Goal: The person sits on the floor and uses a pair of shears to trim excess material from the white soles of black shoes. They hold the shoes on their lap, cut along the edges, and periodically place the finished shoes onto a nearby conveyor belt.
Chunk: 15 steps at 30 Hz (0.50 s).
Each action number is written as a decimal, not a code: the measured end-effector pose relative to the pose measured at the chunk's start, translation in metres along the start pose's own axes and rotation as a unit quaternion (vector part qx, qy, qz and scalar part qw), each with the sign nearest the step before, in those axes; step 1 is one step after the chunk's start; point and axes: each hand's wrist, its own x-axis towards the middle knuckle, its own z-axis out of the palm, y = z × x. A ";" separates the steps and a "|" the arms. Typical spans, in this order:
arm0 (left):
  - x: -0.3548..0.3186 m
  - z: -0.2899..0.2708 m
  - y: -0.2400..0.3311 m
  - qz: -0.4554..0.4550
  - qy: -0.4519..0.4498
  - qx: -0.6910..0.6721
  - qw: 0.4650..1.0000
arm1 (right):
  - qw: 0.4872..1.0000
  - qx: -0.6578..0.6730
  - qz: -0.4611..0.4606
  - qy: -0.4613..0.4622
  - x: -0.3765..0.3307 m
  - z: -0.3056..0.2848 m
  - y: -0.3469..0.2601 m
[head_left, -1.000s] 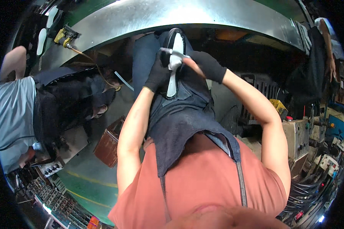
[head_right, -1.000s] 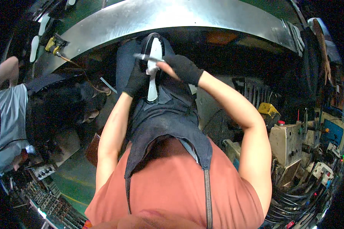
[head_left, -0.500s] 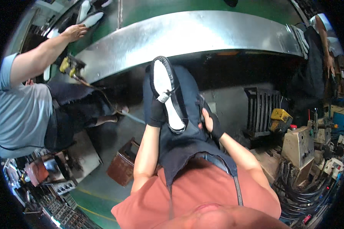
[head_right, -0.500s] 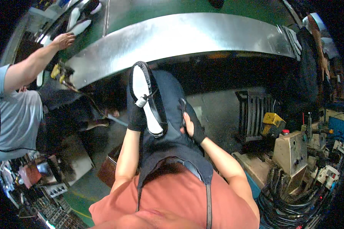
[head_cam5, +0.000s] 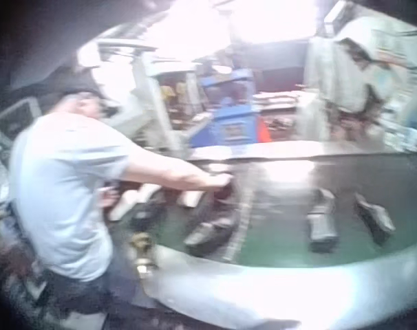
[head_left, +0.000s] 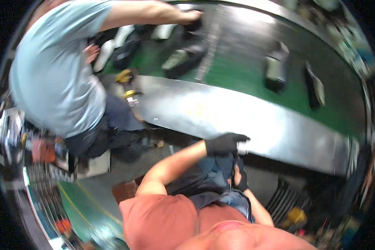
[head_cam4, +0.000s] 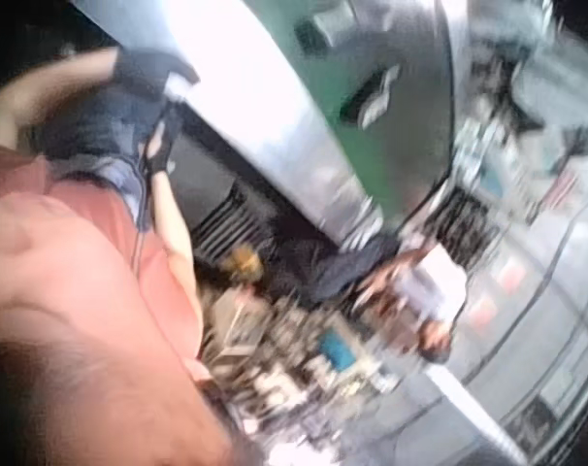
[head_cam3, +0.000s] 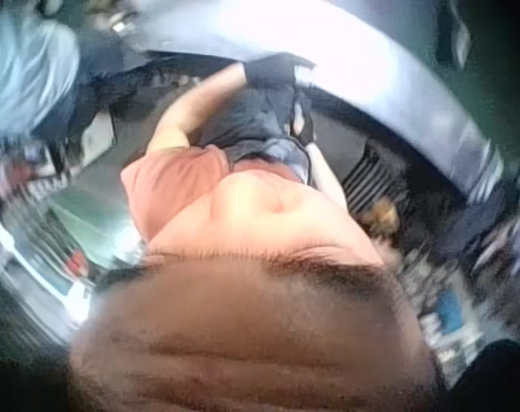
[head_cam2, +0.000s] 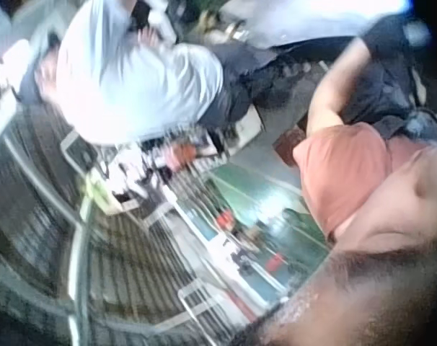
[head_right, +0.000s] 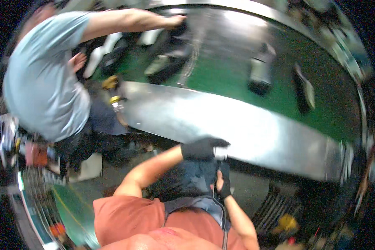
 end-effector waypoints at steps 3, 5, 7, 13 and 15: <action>-0.062 0.009 -0.018 -0.125 -0.060 -0.147 0.979 | 0.904 -0.283 -0.290 0.134 0.067 -0.022 0.070; -0.114 0.021 -0.028 -0.170 -0.054 -0.192 0.965 | 0.997 0.000 0.077 -0.028 0.064 -0.021 0.038; -0.153 0.039 -0.053 -0.184 -0.021 -0.257 0.949 | 0.999 0.029 0.029 -0.030 0.075 -0.021 0.044; -0.183 0.057 -0.076 -0.213 0.012 -0.264 0.940 | 0.998 -0.034 0.017 -0.043 0.072 -0.004 0.024; -0.192 0.061 -0.077 -0.204 0.007 -0.245 0.948 | 0.998 -0.041 0.009 -0.045 0.067 0.002 0.025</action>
